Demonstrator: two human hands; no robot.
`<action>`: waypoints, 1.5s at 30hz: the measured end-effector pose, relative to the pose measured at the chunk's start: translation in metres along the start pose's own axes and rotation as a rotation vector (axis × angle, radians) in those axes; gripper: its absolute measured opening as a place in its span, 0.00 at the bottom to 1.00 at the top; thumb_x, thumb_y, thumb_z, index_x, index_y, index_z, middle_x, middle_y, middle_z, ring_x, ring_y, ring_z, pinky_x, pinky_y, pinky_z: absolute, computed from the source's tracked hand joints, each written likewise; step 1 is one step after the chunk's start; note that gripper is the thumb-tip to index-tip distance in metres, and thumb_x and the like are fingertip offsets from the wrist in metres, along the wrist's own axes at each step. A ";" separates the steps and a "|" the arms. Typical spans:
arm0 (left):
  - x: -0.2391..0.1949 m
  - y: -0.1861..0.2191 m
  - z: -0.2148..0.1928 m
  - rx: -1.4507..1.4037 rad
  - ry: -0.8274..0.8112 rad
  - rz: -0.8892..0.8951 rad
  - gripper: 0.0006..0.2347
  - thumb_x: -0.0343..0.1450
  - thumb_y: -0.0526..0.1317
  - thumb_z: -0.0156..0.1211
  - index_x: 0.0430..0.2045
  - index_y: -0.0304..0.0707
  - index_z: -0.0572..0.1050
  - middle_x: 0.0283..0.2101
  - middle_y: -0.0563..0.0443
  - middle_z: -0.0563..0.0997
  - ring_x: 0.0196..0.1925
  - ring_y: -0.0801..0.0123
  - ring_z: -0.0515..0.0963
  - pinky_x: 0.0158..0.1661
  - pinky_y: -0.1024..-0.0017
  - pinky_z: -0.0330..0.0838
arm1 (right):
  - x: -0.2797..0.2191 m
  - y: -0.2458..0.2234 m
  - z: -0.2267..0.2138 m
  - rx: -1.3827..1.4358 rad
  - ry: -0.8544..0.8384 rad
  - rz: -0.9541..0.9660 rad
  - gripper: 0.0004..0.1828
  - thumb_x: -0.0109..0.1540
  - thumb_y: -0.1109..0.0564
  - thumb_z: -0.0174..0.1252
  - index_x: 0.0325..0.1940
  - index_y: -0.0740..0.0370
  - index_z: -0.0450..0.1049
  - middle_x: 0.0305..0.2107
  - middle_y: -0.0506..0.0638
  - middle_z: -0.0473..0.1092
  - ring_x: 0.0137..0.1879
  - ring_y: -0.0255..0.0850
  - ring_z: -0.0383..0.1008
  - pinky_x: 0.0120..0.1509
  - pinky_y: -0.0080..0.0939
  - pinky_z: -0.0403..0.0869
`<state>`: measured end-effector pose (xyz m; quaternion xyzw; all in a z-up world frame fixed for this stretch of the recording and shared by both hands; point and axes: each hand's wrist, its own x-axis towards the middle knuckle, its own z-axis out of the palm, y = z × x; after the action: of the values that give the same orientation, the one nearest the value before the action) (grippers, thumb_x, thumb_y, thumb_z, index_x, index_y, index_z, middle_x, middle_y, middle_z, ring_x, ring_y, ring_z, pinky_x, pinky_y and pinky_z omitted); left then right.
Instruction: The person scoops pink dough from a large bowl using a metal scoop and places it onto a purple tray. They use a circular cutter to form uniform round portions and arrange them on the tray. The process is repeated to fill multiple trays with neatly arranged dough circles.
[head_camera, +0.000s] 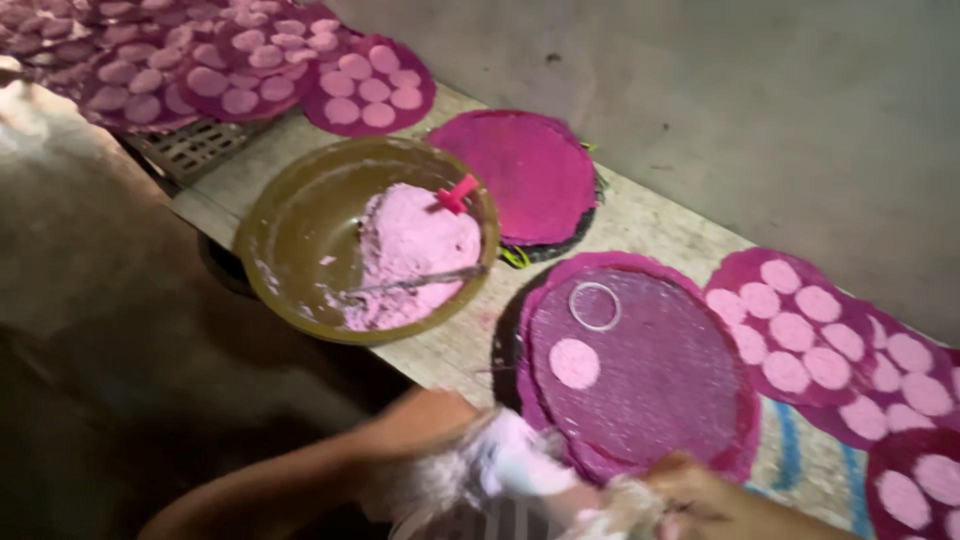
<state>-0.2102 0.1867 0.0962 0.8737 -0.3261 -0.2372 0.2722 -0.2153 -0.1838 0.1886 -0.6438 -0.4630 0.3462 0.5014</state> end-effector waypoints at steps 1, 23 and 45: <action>-0.022 -0.030 -0.021 -0.261 0.083 -0.058 0.16 0.73 0.40 0.56 0.55 0.37 0.75 0.34 0.39 0.81 0.33 0.49 0.80 0.32 0.52 0.74 | 0.011 -0.008 -0.008 -0.225 0.095 -0.020 0.30 0.70 0.34 0.48 0.41 0.66 0.77 0.29 0.52 0.75 0.36 0.43 0.79 0.40 0.48 0.73; -0.064 -0.275 -0.114 -0.267 1.395 0.071 0.10 0.71 0.31 0.61 0.45 0.30 0.73 0.46 0.42 0.77 0.47 0.57 0.77 0.50 0.63 0.72 | 0.387 0.148 -0.068 -1.169 -0.033 0.738 0.29 0.61 0.48 0.59 0.63 0.60 0.63 0.39 0.59 0.75 0.43 0.55 0.79 0.45 0.55 0.77; -0.040 -0.251 -0.131 -0.531 1.351 0.054 0.21 0.69 0.33 0.65 0.55 0.27 0.69 0.52 0.40 0.77 0.54 0.56 0.78 0.56 0.66 0.71 | 0.403 0.171 -0.020 -1.037 -0.004 0.683 0.15 0.60 0.55 0.58 0.48 0.64 0.74 0.35 0.61 0.76 0.42 0.53 0.79 0.43 0.51 0.78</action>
<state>-0.0487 0.4169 0.0439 0.7255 -0.0398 0.2899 0.6229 -0.0205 0.1776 0.0360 -0.9146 -0.3399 0.2185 -0.0164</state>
